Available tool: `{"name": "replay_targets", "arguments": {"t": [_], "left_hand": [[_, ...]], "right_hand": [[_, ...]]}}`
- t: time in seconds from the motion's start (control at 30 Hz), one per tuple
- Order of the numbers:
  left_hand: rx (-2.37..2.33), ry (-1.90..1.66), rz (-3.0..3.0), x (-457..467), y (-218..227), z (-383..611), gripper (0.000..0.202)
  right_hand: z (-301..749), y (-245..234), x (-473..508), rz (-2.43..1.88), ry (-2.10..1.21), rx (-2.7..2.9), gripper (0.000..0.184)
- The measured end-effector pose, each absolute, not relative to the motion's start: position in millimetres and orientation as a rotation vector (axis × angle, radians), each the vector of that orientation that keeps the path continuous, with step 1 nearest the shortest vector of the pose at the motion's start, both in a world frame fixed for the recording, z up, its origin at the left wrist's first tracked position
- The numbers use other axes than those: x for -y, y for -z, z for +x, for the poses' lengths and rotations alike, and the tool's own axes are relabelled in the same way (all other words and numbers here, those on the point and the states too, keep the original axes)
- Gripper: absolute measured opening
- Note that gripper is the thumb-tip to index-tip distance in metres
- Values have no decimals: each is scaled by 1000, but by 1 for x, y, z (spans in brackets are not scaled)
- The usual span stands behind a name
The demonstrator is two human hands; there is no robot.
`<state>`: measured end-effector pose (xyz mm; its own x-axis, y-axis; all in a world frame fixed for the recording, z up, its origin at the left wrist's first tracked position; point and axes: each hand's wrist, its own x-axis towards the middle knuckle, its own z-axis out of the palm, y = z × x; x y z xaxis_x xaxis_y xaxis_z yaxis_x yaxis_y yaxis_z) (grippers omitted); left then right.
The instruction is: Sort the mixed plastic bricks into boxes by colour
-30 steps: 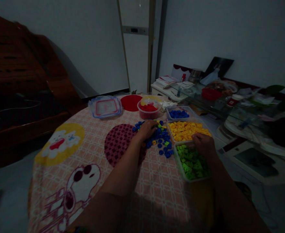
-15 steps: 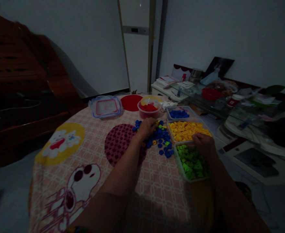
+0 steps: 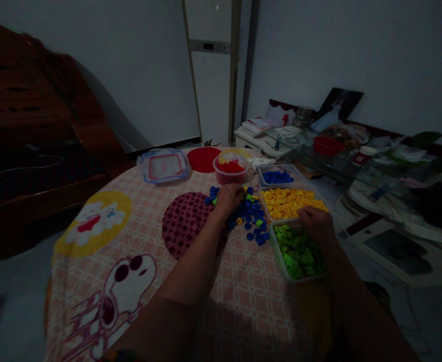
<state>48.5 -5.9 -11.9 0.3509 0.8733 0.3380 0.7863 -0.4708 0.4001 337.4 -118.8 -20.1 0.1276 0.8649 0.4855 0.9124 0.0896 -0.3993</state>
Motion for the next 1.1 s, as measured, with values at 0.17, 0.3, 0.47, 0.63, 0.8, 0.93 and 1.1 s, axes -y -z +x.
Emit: {"name": "replay_targets", "arguments": {"t": [0.17,0.3,0.47,0.63,0.8,0.93,1.1], "left_hand": [[-1539,-638,2486,7,15,50,27],[-1533,-625,2480,8,16,52,31],[-1508,-728,2387,9,12,53,31],[-1351,-931,2175,7,10,53,25],[-1126,-1019,2048,12,9,67,21],[-971,-1050,2030,29,9,92,21],[-783,-1074,2135,44,14,113,35]], "right_hand": [[336,21,119,-1766,97,1711,31],[335,20,119,-1775,94,1704,32],[335,17,120,-1776,49,1713,32],[335,17,120,-1761,62,1709,31],[334,16,120,-1765,71,1724,32],[334,14,121,-1767,56,1730,31],[335,15,121,-1766,54,1750,35]]}}
